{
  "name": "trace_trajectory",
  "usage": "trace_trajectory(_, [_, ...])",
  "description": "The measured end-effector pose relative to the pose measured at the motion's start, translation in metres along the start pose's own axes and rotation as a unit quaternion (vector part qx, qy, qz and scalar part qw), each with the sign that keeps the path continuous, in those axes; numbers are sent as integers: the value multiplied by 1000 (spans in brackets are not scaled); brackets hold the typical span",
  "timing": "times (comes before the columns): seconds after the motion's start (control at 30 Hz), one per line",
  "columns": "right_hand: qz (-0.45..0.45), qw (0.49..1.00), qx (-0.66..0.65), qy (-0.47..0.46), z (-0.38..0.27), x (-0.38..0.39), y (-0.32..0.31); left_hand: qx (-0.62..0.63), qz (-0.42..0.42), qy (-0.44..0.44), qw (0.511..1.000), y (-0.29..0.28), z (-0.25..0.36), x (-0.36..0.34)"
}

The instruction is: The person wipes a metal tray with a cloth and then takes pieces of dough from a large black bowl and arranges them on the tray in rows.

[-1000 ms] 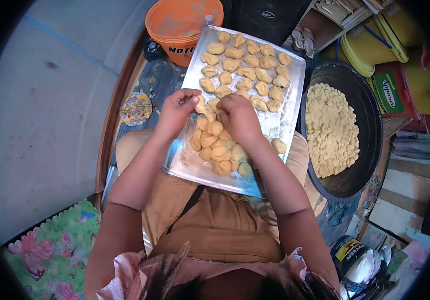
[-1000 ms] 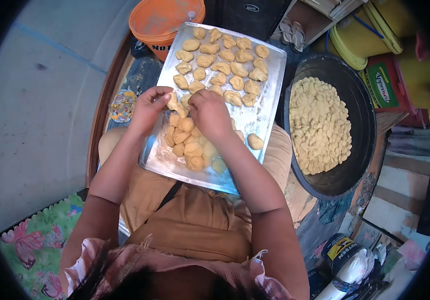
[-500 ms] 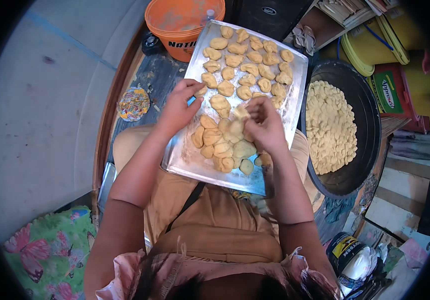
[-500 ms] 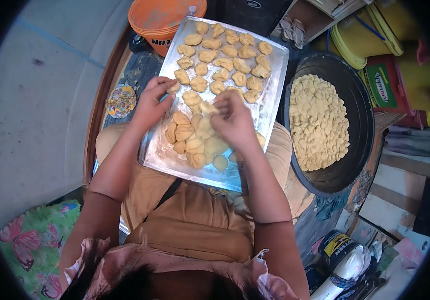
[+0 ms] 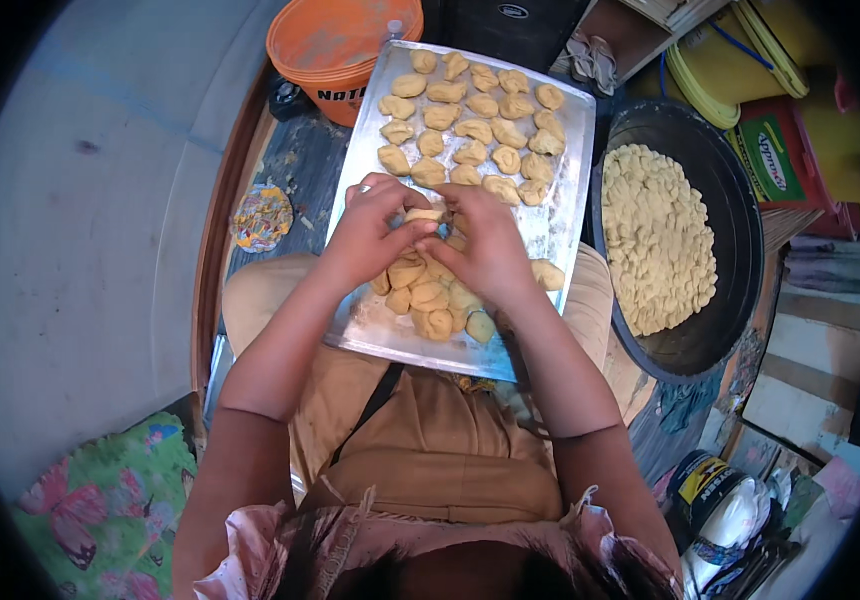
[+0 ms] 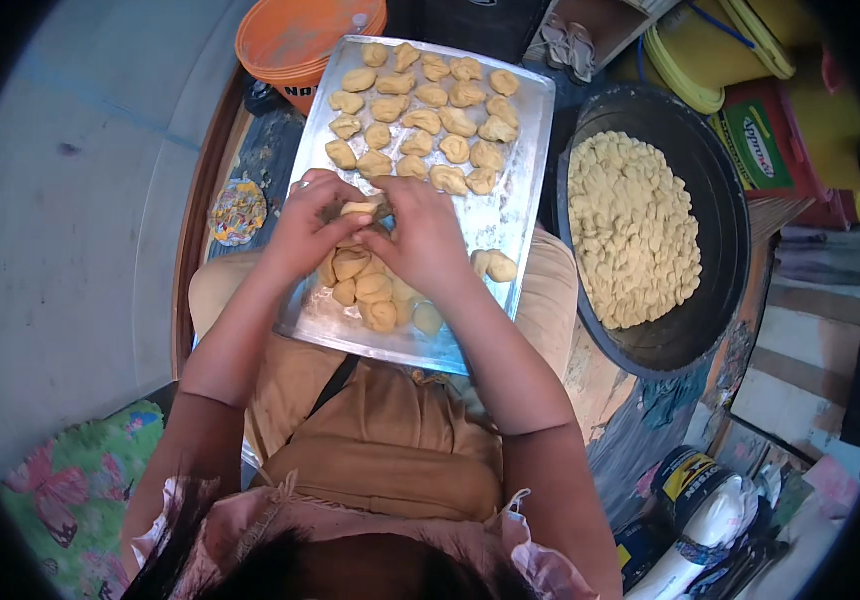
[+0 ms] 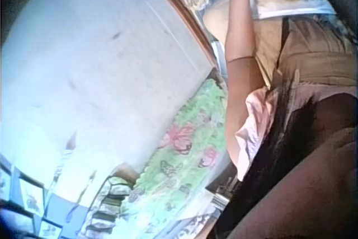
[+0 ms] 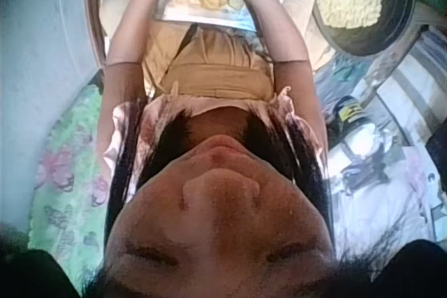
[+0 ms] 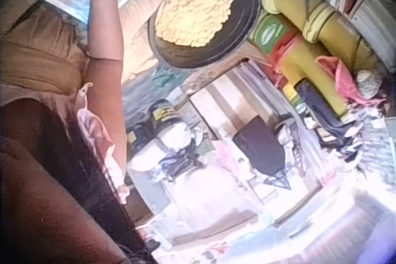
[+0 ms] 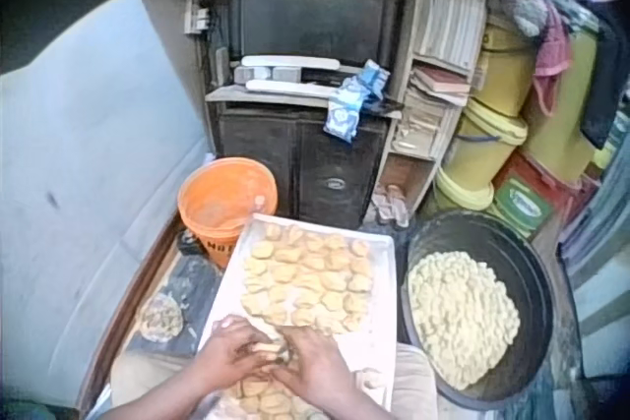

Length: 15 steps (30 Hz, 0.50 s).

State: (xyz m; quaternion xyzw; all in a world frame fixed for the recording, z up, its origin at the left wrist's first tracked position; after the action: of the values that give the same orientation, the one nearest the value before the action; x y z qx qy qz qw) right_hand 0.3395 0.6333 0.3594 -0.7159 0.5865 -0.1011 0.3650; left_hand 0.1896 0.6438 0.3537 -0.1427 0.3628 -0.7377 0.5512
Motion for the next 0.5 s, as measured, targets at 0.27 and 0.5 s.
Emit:
trace_trajectory(0.27, [53,982,-149,103,47,17,-44,106,95,-72,987,-11,-5,3])
trace_trajectory(0.5, [35,977,-109,180,68,19,-48,-204,43,97,973,17,-4,1])
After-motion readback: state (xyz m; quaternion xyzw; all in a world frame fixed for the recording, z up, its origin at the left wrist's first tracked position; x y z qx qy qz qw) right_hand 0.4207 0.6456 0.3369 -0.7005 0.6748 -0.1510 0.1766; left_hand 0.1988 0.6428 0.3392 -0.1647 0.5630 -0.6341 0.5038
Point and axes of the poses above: each hand's wrist, its own x-axis away from the middle knuckle, its own y-axis out of the palm, z = x × y, the point moved 6 cm from there along -x, towards the middle knuckle, and after that the axes turned 1 degree about -y, right-handed, at the moved point
